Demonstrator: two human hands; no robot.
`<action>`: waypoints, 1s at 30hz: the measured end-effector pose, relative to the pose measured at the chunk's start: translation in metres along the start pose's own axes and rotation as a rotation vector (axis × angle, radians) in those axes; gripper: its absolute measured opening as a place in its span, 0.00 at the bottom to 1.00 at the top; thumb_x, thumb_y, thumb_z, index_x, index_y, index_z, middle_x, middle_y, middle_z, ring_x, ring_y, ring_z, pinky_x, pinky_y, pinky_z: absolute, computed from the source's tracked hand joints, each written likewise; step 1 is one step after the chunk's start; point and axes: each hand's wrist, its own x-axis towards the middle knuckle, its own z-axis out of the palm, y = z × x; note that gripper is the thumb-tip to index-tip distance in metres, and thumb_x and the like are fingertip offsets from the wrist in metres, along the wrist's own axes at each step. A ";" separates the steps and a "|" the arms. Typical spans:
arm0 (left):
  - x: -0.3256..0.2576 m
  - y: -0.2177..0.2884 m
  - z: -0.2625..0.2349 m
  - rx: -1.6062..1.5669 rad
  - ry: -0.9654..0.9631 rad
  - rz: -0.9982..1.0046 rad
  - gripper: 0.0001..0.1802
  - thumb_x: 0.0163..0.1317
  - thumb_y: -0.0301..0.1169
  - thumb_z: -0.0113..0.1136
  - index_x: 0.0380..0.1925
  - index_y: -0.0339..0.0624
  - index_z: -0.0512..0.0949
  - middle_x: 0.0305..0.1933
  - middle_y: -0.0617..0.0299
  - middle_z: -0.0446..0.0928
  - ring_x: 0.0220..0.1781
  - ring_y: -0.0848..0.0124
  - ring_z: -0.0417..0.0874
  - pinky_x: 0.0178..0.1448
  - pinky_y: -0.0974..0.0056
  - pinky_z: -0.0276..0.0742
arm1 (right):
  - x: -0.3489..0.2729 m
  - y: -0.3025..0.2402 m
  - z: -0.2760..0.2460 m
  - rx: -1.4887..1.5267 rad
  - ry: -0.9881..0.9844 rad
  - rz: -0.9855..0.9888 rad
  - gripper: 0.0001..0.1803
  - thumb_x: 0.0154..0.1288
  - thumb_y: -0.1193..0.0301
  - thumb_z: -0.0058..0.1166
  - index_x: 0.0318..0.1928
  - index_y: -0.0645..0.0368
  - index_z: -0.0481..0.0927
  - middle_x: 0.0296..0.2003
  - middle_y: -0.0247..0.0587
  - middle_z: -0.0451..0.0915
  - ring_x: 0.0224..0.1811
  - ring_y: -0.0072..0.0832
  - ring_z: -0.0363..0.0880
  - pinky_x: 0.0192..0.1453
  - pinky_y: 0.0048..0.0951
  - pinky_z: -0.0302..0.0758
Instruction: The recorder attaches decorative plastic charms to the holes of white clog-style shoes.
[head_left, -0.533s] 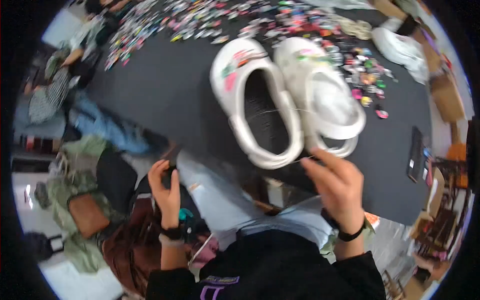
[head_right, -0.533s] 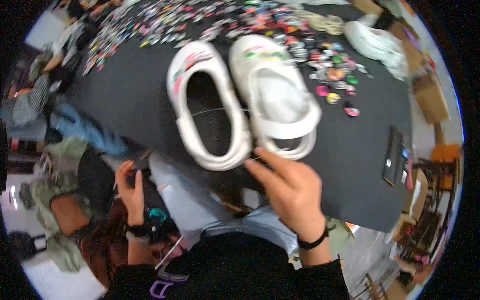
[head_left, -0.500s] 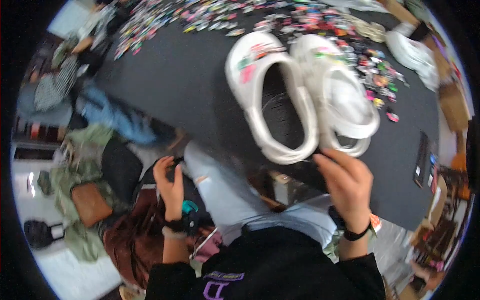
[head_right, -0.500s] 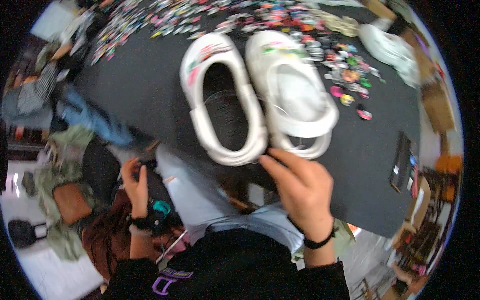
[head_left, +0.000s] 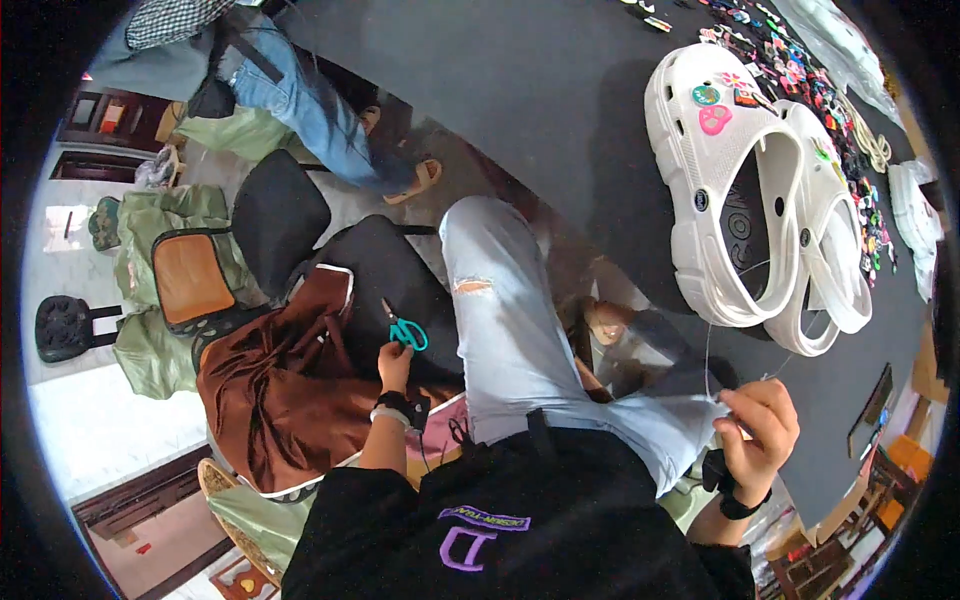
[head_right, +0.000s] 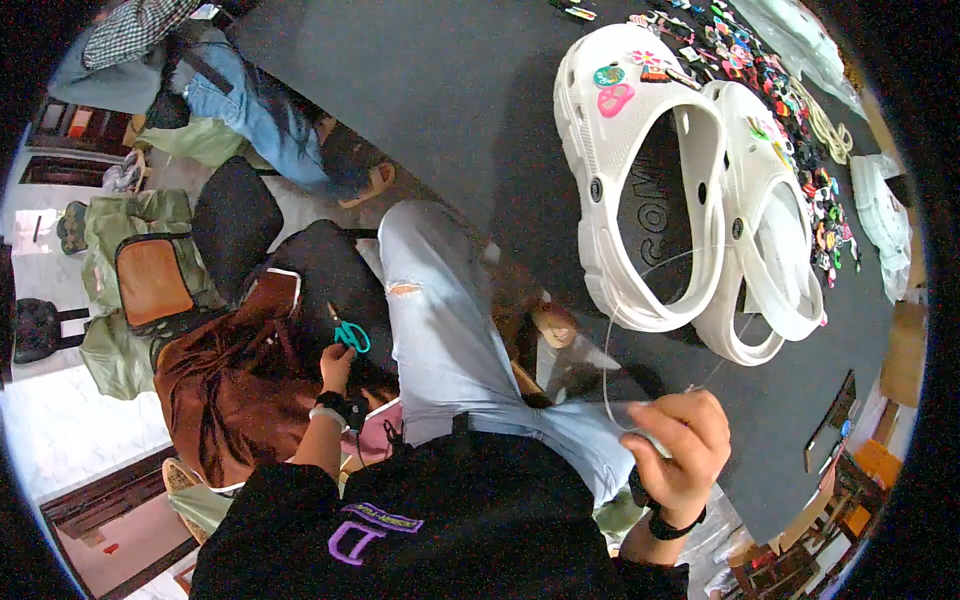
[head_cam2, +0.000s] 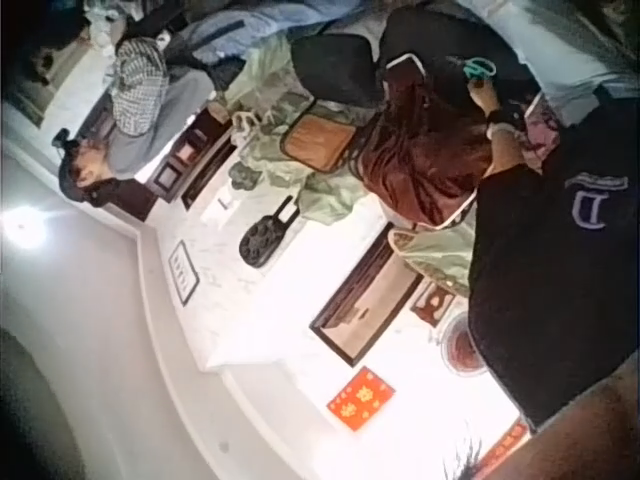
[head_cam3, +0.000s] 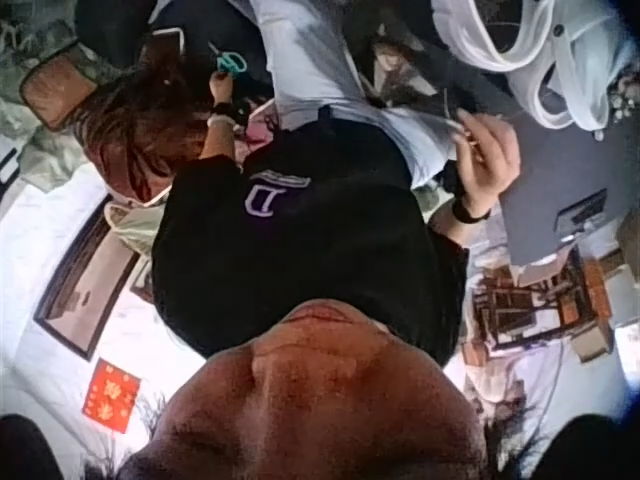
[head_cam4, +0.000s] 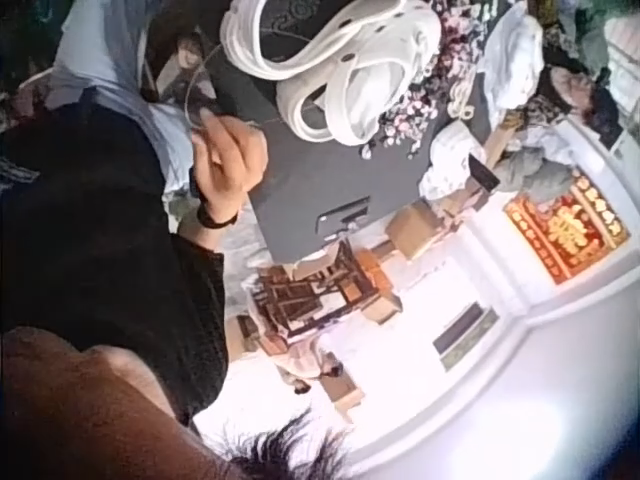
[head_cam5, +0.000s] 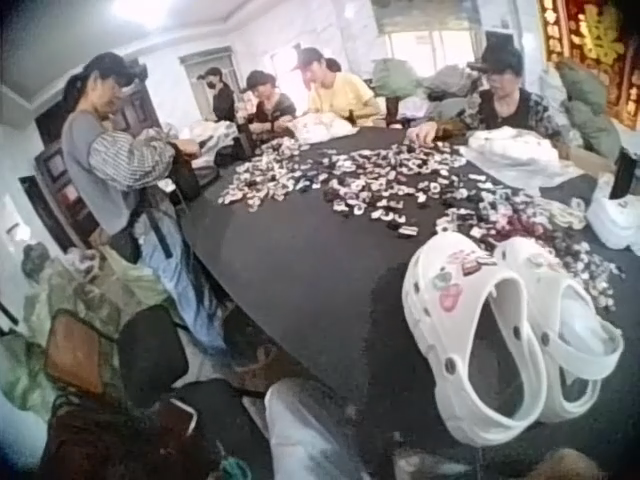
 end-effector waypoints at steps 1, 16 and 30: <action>0.002 0.004 0.008 -0.008 -0.016 -0.001 0.14 0.50 0.33 0.68 0.31 0.32 0.78 0.29 0.57 0.79 0.32 0.69 0.79 0.40 0.65 0.74 | 0.002 0.001 -0.001 0.042 -0.031 -0.106 0.12 0.41 0.67 0.68 0.29 0.56 0.84 0.25 0.34 0.78 0.25 0.29 0.73 0.29 0.30 0.65; -0.019 0.094 -0.004 -0.670 -0.438 -0.212 0.18 0.57 0.30 0.62 0.46 0.36 0.73 0.37 0.63 0.75 0.39 0.73 0.77 0.44 0.70 0.72 | 0.000 0.022 0.001 0.033 -0.026 -0.279 0.14 0.43 0.67 0.70 0.33 0.52 0.83 0.21 0.25 0.74 0.18 0.20 0.68 0.23 0.25 0.60; -0.132 0.316 0.032 -0.530 -1.473 0.328 0.47 0.36 0.32 0.79 0.57 0.33 0.64 0.48 0.58 0.71 0.50 0.69 0.72 0.53 0.64 0.70 | -0.011 0.027 0.011 0.006 0.103 -0.190 0.11 0.42 0.71 0.69 0.29 0.53 0.81 0.25 0.28 0.77 0.21 0.23 0.73 0.24 0.26 0.63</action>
